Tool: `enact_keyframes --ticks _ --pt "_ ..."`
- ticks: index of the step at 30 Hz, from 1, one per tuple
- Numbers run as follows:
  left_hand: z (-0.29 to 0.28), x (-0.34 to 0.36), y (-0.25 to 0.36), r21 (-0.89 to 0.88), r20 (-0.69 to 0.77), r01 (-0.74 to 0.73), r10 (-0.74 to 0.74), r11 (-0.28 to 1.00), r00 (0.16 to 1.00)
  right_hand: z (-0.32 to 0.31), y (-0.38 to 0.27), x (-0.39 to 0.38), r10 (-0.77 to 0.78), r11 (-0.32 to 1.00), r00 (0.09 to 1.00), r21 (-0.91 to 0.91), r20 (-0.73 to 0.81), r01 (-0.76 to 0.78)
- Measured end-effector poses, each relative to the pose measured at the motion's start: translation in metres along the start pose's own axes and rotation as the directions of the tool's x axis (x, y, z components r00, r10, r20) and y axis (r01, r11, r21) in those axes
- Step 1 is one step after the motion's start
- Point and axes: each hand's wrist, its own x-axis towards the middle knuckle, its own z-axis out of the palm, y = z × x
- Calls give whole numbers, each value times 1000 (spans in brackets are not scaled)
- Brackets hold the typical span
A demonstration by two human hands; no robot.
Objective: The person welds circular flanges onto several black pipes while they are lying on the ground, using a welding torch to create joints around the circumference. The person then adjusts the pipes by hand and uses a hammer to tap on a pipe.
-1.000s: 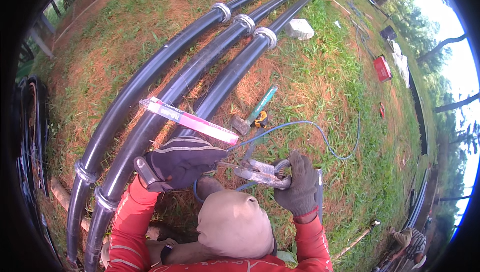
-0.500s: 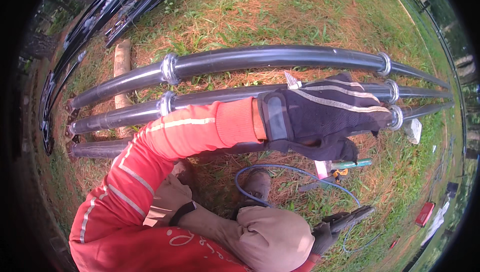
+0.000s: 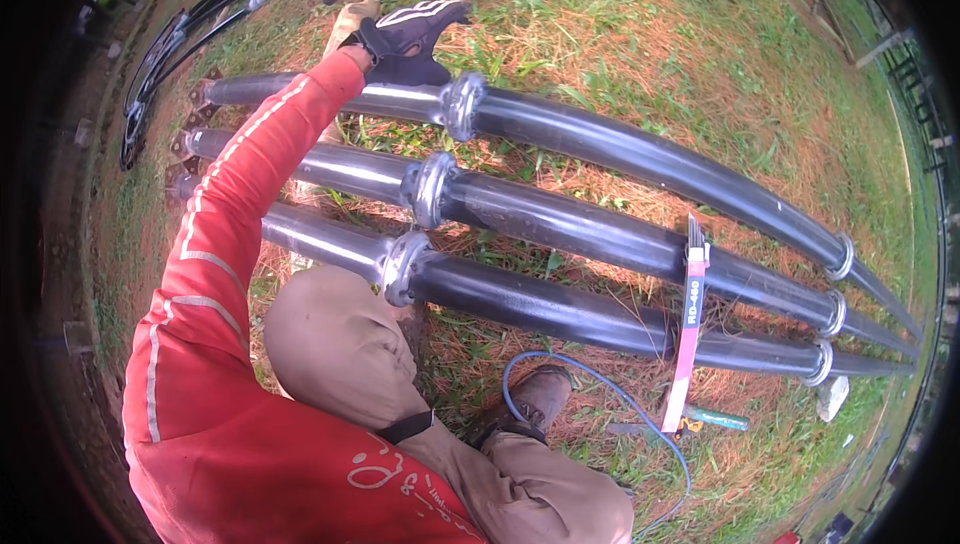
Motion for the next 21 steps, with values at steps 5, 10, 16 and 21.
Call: enact_keyframes --ticks 5,10,16,21 --pt "126 -10 -127 175 165 -34 5 984 986 21 -57 27 -179 943 977 -262 116 204" --pt "104 -65 -117 19 207 -36 31 999 978 44 -137 49 -390 766 876 -427 284 480" --pt "97 -66 -105 -65 153 -84 93 994 984 181 -266 110 -732 82 365 -456 575 886" --pt "106 -85 -113 -28 85 -66 68 997 994 366 -323 137 -570 -232 223 -415 791 880"
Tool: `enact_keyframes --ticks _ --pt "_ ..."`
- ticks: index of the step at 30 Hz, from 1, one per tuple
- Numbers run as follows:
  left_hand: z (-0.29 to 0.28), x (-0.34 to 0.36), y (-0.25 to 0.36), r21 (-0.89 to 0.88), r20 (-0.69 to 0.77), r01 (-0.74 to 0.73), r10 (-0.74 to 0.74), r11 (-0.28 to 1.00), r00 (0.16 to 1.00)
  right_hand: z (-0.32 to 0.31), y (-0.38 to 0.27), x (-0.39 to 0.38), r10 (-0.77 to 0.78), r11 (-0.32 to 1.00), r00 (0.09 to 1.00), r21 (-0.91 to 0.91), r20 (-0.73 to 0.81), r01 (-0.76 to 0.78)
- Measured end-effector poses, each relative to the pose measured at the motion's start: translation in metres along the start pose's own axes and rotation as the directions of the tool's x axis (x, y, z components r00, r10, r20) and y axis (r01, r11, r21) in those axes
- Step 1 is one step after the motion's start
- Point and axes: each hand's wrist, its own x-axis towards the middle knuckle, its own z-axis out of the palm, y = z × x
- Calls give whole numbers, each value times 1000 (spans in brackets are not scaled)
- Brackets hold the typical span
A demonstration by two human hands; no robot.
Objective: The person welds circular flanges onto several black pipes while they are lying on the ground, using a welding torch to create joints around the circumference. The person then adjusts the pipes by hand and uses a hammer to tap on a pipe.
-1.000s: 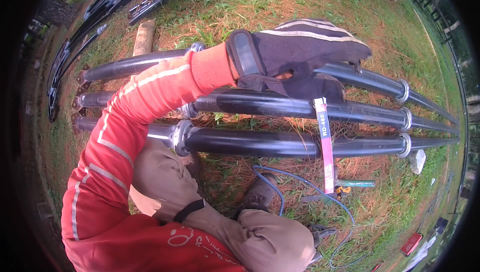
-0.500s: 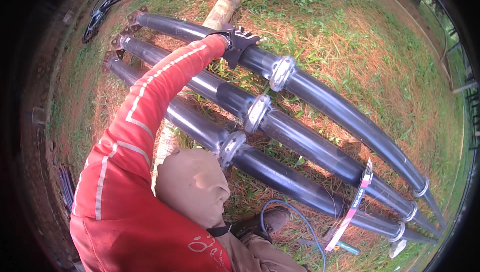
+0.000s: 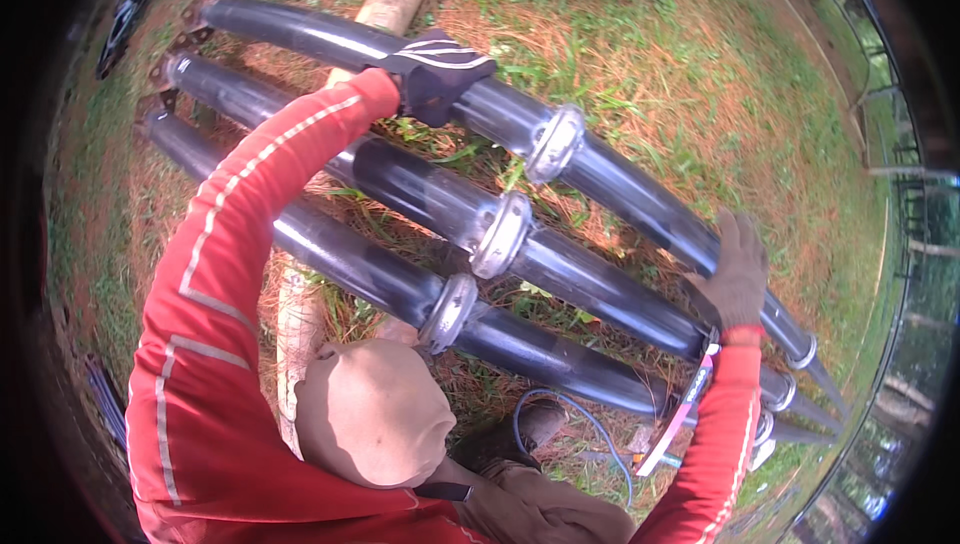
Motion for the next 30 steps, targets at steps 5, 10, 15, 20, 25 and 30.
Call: enact_keyframes --ticks 5,10,15,20,25,30 --pt "-9 0 19 72 -86 13 -7 997 996 39 4 59 -70 992 987 113 146 54" --pt "-7 -7 15 140 -118 22 -6 990 993 48 -40 58 61 987 985 140 160 -83" --pt "19 10 10 231 -282 46 22 972 959 71 -41 56 108 989 994 104 -11 -107" --pt "23 19 5 416 -528 192 64 889 847 93 -40 72 135 989 939 98 -316 -109" --pt "-4 11 18 196 -282 110 -52 974 958 51 -30 76 217 945 976 257 -26 -203" --pt "-39 52 -32 24 128 48 -51 999 991 38 -25 101 161 985 971 39 179 -170"
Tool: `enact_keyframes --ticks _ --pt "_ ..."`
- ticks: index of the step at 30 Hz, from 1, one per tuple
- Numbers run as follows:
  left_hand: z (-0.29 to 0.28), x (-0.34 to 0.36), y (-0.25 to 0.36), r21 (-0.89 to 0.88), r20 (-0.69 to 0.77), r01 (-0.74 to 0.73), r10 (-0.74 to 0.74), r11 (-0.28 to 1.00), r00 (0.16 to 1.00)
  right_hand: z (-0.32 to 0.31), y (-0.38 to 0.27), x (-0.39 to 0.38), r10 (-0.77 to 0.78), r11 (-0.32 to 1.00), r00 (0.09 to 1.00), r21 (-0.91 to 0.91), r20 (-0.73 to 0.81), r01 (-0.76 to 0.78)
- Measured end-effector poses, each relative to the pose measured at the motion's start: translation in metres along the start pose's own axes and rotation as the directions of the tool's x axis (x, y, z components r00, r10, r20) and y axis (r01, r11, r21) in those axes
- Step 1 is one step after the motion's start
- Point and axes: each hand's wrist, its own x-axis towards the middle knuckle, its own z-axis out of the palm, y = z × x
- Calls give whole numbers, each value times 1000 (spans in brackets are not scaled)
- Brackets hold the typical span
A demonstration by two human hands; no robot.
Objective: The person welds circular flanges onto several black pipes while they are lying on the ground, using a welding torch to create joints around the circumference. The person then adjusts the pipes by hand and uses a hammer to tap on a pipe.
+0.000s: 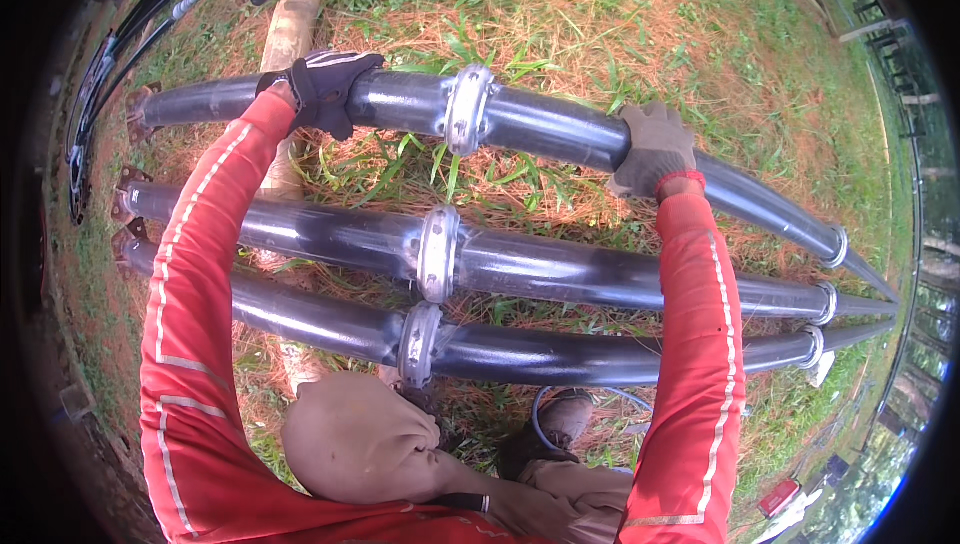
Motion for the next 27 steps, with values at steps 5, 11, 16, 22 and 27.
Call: enact_keyframes --ticks 5,11,16,22,27 --pt "25 -21 11 -17 -122 -13 10 1000 993 23 -5 -17 27 995 998 99 -48 -22" --pt "65 -60 47 256 -573 97 70 962 816 80 -12 -62 -7 994 755 81 -656 80" --pt "52 -75 55 236 -558 127 28 963 830 23 -19 -63 46 995 980 96 -192 -28" --pt "22 -32 5 54 -23 -123 124 991 992 38 -7 -39 64 991 992 127 -111 -50" --pt "28 -55 23 -27 -4 0 0 1000 1000 38 -24 -47 65 995 995 76 -70 -60"
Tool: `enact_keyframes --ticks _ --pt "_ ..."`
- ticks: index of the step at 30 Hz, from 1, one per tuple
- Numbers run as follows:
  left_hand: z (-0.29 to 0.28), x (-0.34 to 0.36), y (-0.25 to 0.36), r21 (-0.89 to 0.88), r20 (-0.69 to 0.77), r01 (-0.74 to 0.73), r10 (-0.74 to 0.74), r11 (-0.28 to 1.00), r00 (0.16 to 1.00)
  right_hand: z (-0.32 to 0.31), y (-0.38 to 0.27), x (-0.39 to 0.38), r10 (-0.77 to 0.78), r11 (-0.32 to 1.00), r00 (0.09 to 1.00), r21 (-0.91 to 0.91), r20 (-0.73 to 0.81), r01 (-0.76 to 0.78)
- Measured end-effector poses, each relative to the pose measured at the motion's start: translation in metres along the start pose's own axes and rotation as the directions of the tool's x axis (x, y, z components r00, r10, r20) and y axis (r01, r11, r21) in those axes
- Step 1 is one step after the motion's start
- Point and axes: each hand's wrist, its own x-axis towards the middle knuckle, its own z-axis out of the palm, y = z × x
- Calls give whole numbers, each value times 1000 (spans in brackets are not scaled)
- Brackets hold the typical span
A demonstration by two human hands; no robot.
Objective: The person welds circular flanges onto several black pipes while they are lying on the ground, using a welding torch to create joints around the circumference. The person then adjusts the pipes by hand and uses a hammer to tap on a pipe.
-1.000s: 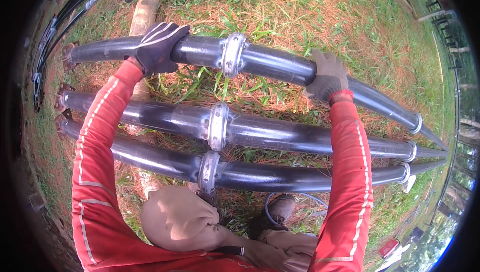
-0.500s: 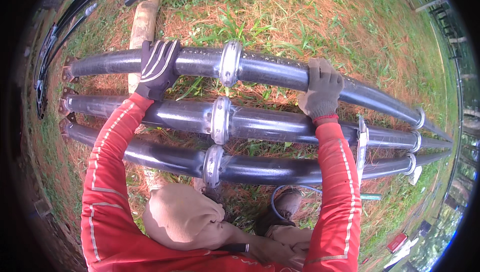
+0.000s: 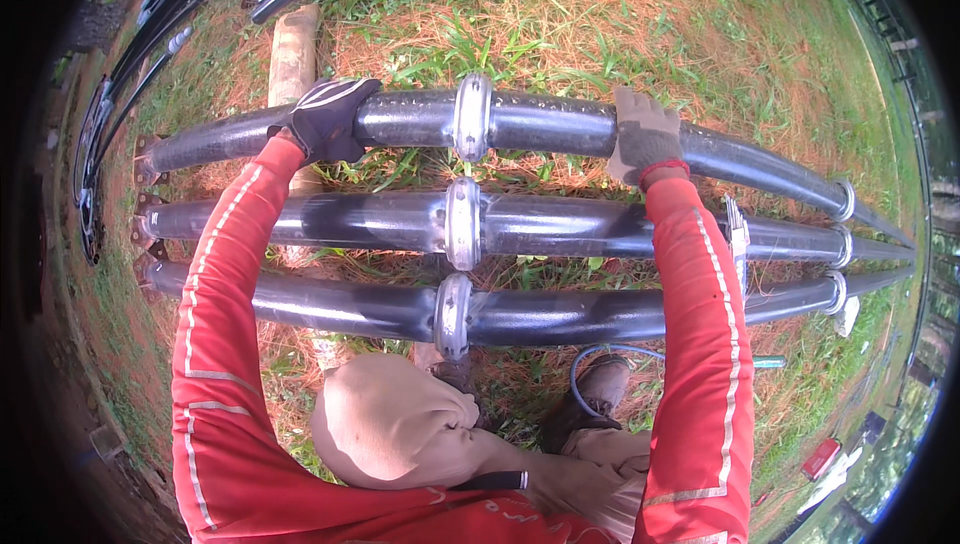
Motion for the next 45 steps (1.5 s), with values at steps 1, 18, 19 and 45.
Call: enact_keyframes --ticks 1,18,19,45 --pt "-2 -4 6 10 -15 29 -29 1000 999 4 -1 -3 -16 1000 998 -6 -64 15" --pt "44 -11 12 290 -336 196 -92 937 937 -115 146 -164 -37 992 927 96 -372 78" --pt "47 -9 10 300 -427 142 -1 943 904 -118 185 -203 161 985 913 123 -376 -123" --pt "43 -22 23 183 -588 60 60 981 807 137 297 -481 643 735 392 -384 658 -559"
